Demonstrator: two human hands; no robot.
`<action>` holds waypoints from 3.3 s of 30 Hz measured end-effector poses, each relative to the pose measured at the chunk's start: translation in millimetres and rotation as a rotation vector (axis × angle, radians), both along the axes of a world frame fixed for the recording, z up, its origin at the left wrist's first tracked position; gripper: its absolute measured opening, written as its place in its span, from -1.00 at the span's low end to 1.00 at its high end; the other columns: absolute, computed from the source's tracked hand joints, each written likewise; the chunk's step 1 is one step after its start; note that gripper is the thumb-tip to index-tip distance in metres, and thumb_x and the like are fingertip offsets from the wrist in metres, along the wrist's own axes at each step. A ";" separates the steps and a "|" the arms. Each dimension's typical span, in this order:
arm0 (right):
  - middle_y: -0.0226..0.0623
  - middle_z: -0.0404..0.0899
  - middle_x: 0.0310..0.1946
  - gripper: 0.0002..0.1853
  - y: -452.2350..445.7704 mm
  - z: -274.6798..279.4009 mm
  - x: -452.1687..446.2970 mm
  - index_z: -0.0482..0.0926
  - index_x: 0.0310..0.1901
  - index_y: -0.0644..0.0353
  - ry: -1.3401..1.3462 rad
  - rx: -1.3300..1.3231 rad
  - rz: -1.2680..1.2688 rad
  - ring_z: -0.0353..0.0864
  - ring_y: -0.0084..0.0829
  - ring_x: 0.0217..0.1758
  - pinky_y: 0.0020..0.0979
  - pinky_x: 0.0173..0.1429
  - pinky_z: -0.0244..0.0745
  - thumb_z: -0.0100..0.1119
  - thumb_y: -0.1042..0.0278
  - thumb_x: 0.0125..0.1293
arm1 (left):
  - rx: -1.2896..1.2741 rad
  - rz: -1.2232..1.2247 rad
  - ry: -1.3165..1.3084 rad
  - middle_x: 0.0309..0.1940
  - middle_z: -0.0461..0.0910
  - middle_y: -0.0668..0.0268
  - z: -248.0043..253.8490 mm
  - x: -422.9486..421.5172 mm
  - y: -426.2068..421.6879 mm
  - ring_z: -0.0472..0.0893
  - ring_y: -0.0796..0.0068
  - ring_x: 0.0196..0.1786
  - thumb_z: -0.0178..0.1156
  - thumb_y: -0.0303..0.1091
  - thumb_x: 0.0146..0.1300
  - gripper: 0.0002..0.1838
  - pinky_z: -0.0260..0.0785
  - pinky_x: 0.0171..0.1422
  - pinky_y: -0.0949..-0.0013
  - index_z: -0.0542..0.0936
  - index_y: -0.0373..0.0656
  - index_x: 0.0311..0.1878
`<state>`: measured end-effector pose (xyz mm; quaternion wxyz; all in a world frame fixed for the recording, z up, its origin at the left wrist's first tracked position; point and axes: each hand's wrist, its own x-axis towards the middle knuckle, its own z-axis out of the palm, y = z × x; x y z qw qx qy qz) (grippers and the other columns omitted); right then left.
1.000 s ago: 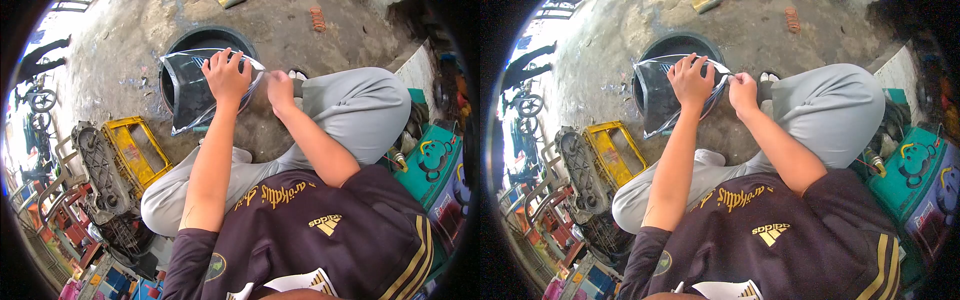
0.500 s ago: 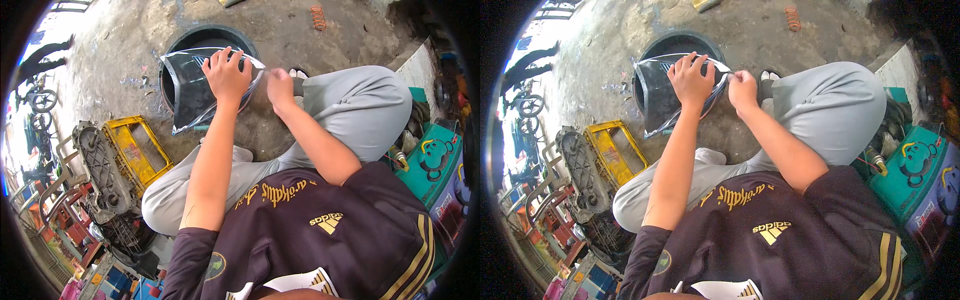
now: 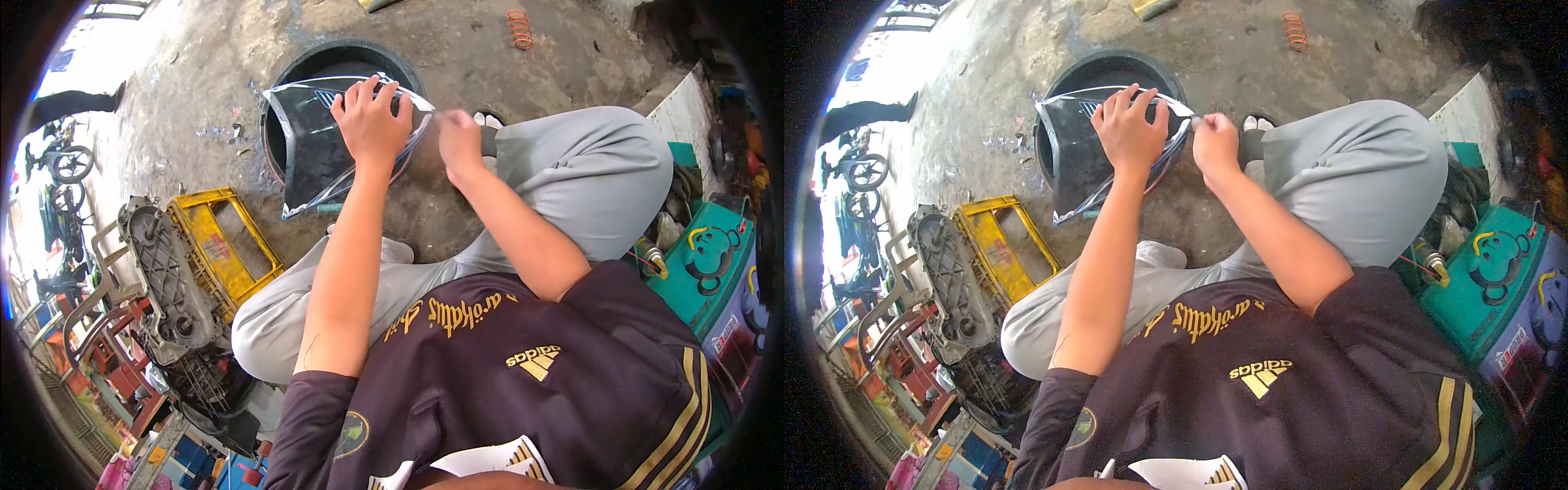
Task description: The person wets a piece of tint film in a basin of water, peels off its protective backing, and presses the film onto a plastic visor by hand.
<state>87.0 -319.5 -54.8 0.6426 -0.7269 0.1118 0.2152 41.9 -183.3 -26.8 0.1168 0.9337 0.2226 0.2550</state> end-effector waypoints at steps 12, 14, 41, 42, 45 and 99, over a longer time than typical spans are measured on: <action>-0.47 0.60 -0.38 -0.89 -4.8 -2.3 10.7 0.63 -0.15 0.26 0.159 0.220 -0.028 0.46 -0.64 -0.34 -0.44 -0.28 0.36 0.32 0.40 0.49 | -0.001 0.007 0.015 0.20 0.75 0.26 -1.5 0.8 -1.9 0.61 0.16 0.33 0.39 -0.03 0.30 -0.70 0.21 0.52 -0.19 0.87 0.09 -0.03; -0.48 0.59 -0.39 -0.89 -5.3 -6.3 8.8 0.63 -0.15 0.26 0.133 0.191 -0.026 0.45 -0.65 -0.37 -0.45 -0.31 0.34 0.32 0.41 0.48 | 0.002 0.007 0.007 0.20 0.75 0.26 -1.8 -0.5 -1.0 0.61 0.17 0.33 0.39 -0.02 0.30 -0.70 0.21 0.53 -0.20 0.87 0.09 -0.03; -0.11 0.76 -0.21 -0.81 -6.3 -13.9 12.9 0.76 -0.09 0.36 -0.537 -0.231 0.087 0.78 -0.25 -0.22 -0.27 -0.07 0.64 0.34 0.40 0.41 | 0.021 0.021 0.022 0.19 0.76 0.31 1.2 -1.9 -2.4 0.64 0.21 0.31 0.41 -0.03 0.29 -0.72 0.24 0.52 -0.10 0.87 0.12 -0.02; -0.11 0.76 -0.21 -0.81 -7.7 -10.6 8.6 0.76 -0.09 0.36 -0.536 -0.231 0.085 0.78 -0.25 -0.22 -0.27 -0.07 0.64 0.34 0.40 0.41 | 0.024 0.021 0.026 0.19 0.76 0.31 0.7 -1.5 -1.9 0.63 0.21 0.31 0.41 -0.03 0.29 -0.72 0.23 0.52 -0.11 0.87 0.12 -0.02; -0.10 0.74 -0.24 -0.81 -10.0 -5.3 3.9 0.77 -0.09 0.34 -0.515 -0.231 0.161 0.77 -0.21 -0.23 -0.24 -0.07 0.63 0.35 0.39 0.40 | 0.030 0.028 0.027 0.19 0.76 0.31 1.4 0.8 0.0 0.63 0.21 0.32 0.41 -0.03 0.30 -0.72 0.23 0.52 -0.11 0.87 0.11 -0.03; -0.16 0.64 -0.33 -0.86 -13.8 -1.6 4.5 0.78 -0.12 0.31 -0.613 -0.296 0.173 0.68 -0.24 -0.31 -0.23 -0.16 0.55 0.39 0.46 0.36 | 0.014 0.020 0.019 0.19 0.76 0.30 3.0 -0.4 -0.7 0.64 0.21 0.31 0.41 -0.04 0.30 -0.71 0.24 0.50 -0.08 0.87 0.08 -0.03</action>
